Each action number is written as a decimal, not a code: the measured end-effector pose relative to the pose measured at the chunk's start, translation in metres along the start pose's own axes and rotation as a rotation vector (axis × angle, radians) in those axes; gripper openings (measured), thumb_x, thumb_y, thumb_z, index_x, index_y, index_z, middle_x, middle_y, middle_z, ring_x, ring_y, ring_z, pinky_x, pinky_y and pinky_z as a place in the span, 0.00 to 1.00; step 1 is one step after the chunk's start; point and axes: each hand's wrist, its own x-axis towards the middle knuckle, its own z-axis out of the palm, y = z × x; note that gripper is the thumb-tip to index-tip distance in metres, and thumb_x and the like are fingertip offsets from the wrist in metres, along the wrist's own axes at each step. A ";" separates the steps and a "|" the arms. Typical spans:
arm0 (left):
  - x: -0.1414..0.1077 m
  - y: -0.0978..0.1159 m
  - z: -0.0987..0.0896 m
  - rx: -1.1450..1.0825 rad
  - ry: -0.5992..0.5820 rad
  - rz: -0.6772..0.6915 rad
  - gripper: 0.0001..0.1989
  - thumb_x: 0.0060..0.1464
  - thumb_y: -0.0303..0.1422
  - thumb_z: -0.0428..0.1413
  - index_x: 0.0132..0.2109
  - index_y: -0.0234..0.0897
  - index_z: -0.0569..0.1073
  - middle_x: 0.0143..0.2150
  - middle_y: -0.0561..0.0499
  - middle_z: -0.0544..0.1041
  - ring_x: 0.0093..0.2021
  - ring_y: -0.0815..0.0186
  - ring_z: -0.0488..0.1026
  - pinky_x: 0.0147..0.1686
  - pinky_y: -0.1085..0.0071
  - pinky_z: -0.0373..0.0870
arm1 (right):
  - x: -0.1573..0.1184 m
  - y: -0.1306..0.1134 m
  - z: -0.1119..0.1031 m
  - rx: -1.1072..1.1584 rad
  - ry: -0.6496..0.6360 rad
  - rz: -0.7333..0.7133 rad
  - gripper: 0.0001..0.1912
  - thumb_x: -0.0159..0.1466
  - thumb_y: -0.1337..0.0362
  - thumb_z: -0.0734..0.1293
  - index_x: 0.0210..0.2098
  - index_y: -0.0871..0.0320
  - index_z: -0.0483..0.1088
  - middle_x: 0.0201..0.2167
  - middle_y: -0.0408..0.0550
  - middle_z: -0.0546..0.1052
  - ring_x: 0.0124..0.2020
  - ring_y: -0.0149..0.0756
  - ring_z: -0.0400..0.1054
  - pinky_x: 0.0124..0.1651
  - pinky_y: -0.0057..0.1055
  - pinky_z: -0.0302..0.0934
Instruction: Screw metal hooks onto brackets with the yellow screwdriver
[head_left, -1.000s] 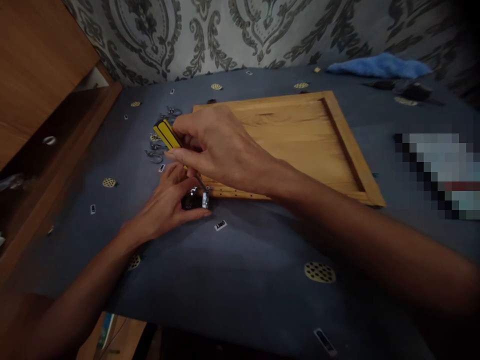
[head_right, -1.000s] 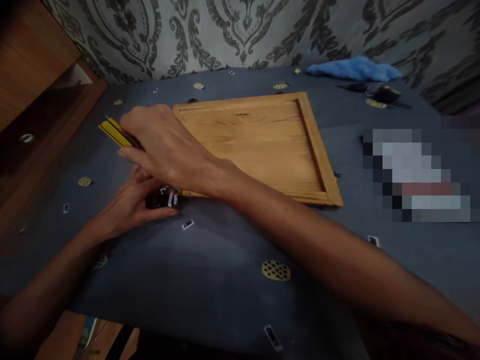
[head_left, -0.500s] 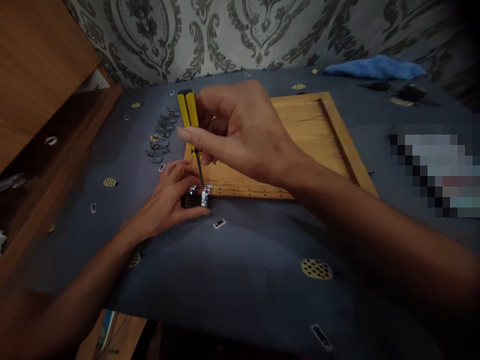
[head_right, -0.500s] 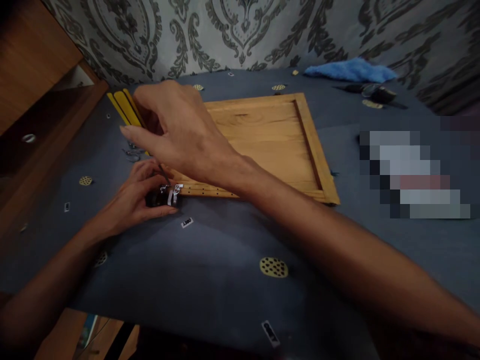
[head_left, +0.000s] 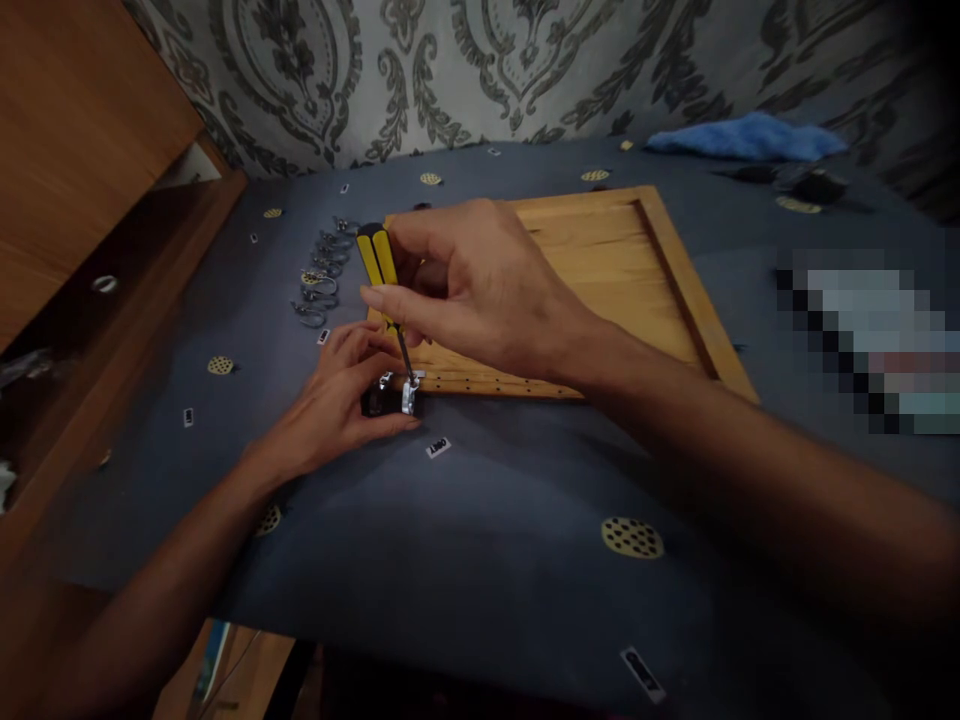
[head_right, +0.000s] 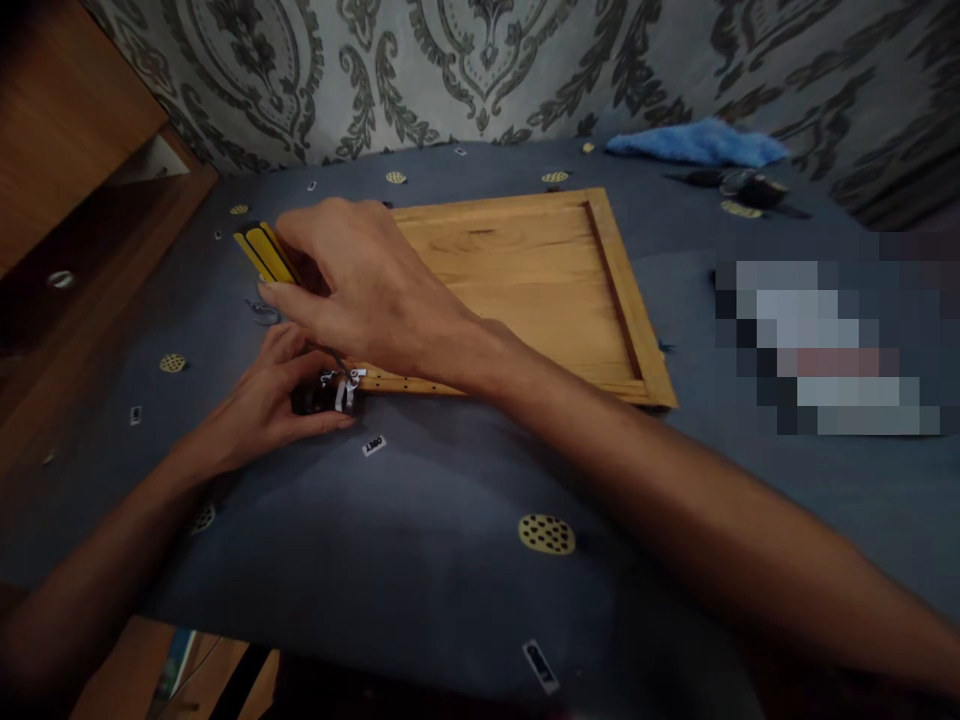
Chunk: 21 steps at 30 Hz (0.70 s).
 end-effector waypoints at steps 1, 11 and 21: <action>0.000 0.001 -0.001 0.005 -0.010 -0.007 0.21 0.65 0.53 0.62 0.51 0.40 0.77 0.57 0.44 0.76 0.66 0.45 0.66 0.68 0.44 0.66 | 0.000 0.000 0.000 -0.001 -0.001 -0.002 0.16 0.70 0.67 0.69 0.28 0.56 0.61 0.26 0.41 0.72 0.32 0.31 0.70 0.34 0.27 0.59; 0.001 -0.001 -0.003 0.027 -0.042 -0.024 0.24 0.64 0.53 0.64 0.54 0.38 0.78 0.60 0.42 0.76 0.67 0.46 0.66 0.70 0.45 0.64 | 0.003 0.002 0.001 -0.114 -0.006 -0.038 0.23 0.70 0.67 0.70 0.25 0.55 0.54 0.26 0.39 0.65 0.30 0.28 0.57 0.34 0.31 0.51; 0.000 0.003 -0.005 0.015 -0.068 -0.066 0.25 0.64 0.49 0.65 0.61 0.41 0.78 0.65 0.42 0.75 0.67 0.44 0.67 0.68 0.43 0.67 | 0.003 -0.004 -0.013 -0.046 -0.253 -0.179 0.16 0.71 0.71 0.70 0.30 0.57 0.61 0.30 0.38 0.68 0.35 0.28 0.63 0.39 0.29 0.56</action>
